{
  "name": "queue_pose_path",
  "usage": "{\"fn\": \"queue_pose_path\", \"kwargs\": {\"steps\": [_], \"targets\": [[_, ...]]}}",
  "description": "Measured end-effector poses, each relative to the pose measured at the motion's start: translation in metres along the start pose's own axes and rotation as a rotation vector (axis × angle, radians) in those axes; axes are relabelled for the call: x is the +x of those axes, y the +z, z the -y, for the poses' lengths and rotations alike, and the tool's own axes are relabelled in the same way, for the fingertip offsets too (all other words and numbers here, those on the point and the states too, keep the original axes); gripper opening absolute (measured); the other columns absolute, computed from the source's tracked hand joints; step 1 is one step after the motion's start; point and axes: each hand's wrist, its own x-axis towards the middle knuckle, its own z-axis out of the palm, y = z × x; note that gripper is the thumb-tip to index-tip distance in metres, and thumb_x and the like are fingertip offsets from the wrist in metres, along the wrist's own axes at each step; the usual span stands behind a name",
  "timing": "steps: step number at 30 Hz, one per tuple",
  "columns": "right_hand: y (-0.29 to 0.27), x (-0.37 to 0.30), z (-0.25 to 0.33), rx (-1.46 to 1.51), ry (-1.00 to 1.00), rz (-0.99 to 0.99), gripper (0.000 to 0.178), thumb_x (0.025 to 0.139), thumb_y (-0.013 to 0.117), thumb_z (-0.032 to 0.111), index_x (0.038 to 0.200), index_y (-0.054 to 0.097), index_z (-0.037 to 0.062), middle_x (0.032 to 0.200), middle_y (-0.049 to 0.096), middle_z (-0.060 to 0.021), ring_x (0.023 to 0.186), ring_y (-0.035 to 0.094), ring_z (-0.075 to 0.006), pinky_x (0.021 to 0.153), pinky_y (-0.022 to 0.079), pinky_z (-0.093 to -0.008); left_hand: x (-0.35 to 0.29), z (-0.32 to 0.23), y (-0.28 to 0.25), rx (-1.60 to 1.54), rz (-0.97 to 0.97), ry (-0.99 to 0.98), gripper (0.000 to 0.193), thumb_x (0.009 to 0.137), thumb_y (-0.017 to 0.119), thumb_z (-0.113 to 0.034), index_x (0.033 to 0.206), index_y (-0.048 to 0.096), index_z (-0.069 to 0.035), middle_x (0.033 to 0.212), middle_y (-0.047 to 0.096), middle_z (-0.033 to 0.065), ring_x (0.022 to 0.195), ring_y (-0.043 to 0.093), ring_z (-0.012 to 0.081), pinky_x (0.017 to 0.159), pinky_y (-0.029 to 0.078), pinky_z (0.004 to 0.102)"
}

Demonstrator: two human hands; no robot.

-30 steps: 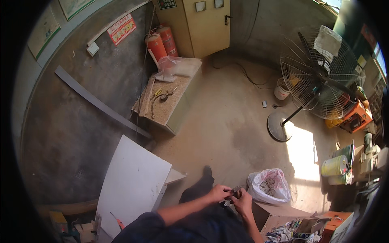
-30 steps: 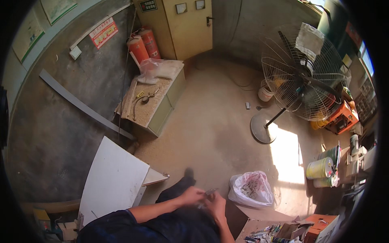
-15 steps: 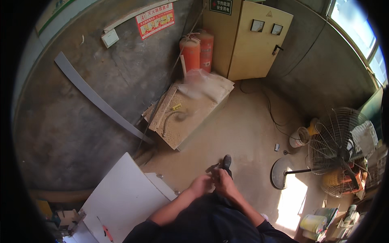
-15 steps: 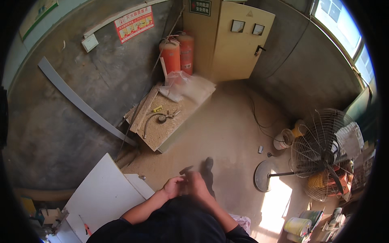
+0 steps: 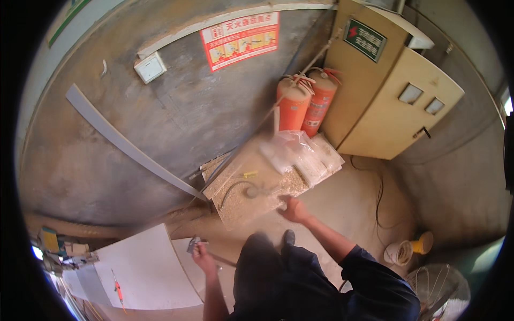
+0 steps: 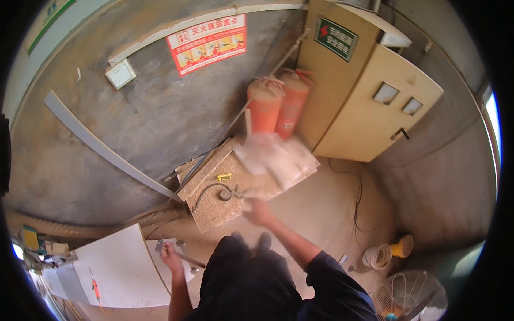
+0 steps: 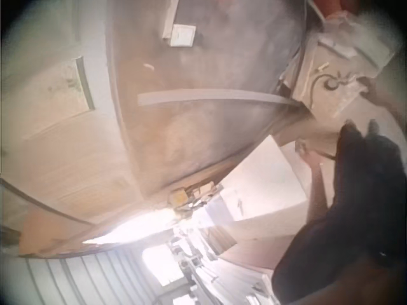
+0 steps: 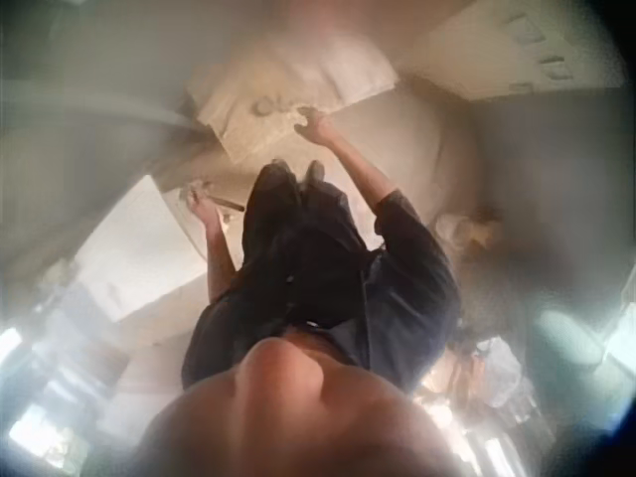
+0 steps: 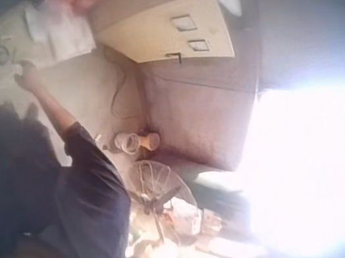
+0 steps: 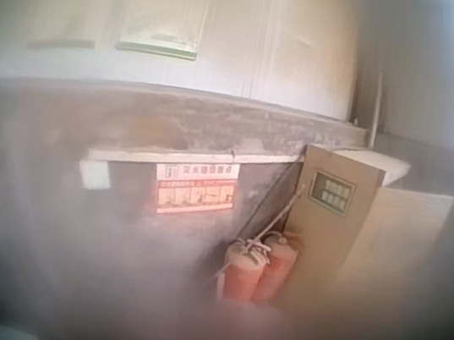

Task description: The person uses a hammer to tap white plastic plugs into pre-drilled holes on white cabinet panels. They then use a caulking gun to apply sealant into the holes and insert additional plugs. The person stacks the finished panels and continues the process on a new panel.

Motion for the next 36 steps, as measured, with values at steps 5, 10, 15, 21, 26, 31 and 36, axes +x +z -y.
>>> {"fn": "queue_pose_path", "kwargs": {"steps": [5,10,15,21,26,31,36], "targets": [[-0.028,0.17,-0.098,-0.252,0.071,0.092,0.101,0.075,0.084,0.046,0.152,0.043,-0.0052,0.151,0.052,-0.0277,0.14,0.052,-0.0376,0.115,0.045,-0.0418,0.008,0.031,-0.036,0.378,-0.05,-0.055,0.036,0.104,0.058,-0.026,0.086,0.069,0.003,0.072,0.067,0.0084,0.07,0.063,0.0201,0.066,0.048,0.0389],[-0.056,0.29,-0.149,-0.473,0.167,0.207,0.112,0.07,0.088,0.042,0.157,0.036,-0.0038,0.158,0.046,-0.0252,0.149,0.041,-0.0359,0.123,0.037,-0.0387,-0.106,0.087,-0.029,0.49,-0.059,-0.507,0.036,0.103,0.056,-0.029,0.099,0.076,0.002,0.076,0.072,0.0135,0.071,0.066,0.0217,0.067,0.05,0.0376],[-0.029,0.369,-0.2,-0.525,-0.056,0.07,0.083,0.075,0.085,0.028,0.147,0.053,0.0046,0.151,0.054,-0.0185,0.142,0.049,-0.0351,0.119,0.041,-0.0412,-0.295,0.133,-0.031,0.999,0.253,-0.398,0.028,0.098,0.058,-0.019,0.119,0.072,-0.005,0.081,0.075,0.0162,0.067,0.072,0.0323,0.057,0.054,0.0464],[-0.012,0.394,-0.201,-0.592,-0.157,0.203,0.05,0.078,0.082,0.028,0.119,0.066,0.0034,0.126,0.069,-0.0191,0.126,0.062,-0.0354,0.108,0.05,-0.0439,-0.418,0.054,0.068,0.762,0.052,-1.081,0.034,0.096,0.06,-0.031,0.113,0.073,-0.005,0.082,0.075,0.0172,0.072,0.073,0.0329,0.062,0.055,0.0463],[0.013,0.415,-0.285,0.993,0.453,0.586,0.05,0.084,0.066,0.008,0.133,0.058,0.0031,0.125,0.071,-0.0186,0.121,0.065,-0.0369,0.103,0.053,-0.0497,-0.426,0.031,0.169,0.613,0.046,-1.191,0.041,0.093,0.061,-0.041,0.107,0.074,-0.005,0.082,0.075,0.018,0.076,0.073,0.0334,0.067,0.055,0.0463],[0.02,0.406,-0.227,0.841,0.435,1.133,0.067,0.085,0.065,0.007,0.15,0.049,0.0053,0.132,0.064,-0.0176,0.113,0.065,-0.0351,0.094,0.056,-0.0515,-0.42,0.009,0.216,0.562,-0.123,-1.253,0.049,0.091,0.062,-0.051,0.102,0.076,-0.005,0.083,0.075,0.0189,0.08,0.074,0.0339,0.071,0.055,0.0462],[0.074,0.439,-0.258,-0.543,-0.072,1.092,0.027,0.087,0.073,0.023,0.07,0.07,0.0022,0.066,0.066,-0.0181,0.055,0.065,-0.027,0.048,0.047,-0.0482,-0.423,0.016,0.257,0.46,-0.235,-1.278,0.058,0.089,0.064,-0.061,0.097,0.077,-0.005,0.083,0.076,0.0197,0.083,0.075,0.0344,0.076,0.056,0.0461]]}}
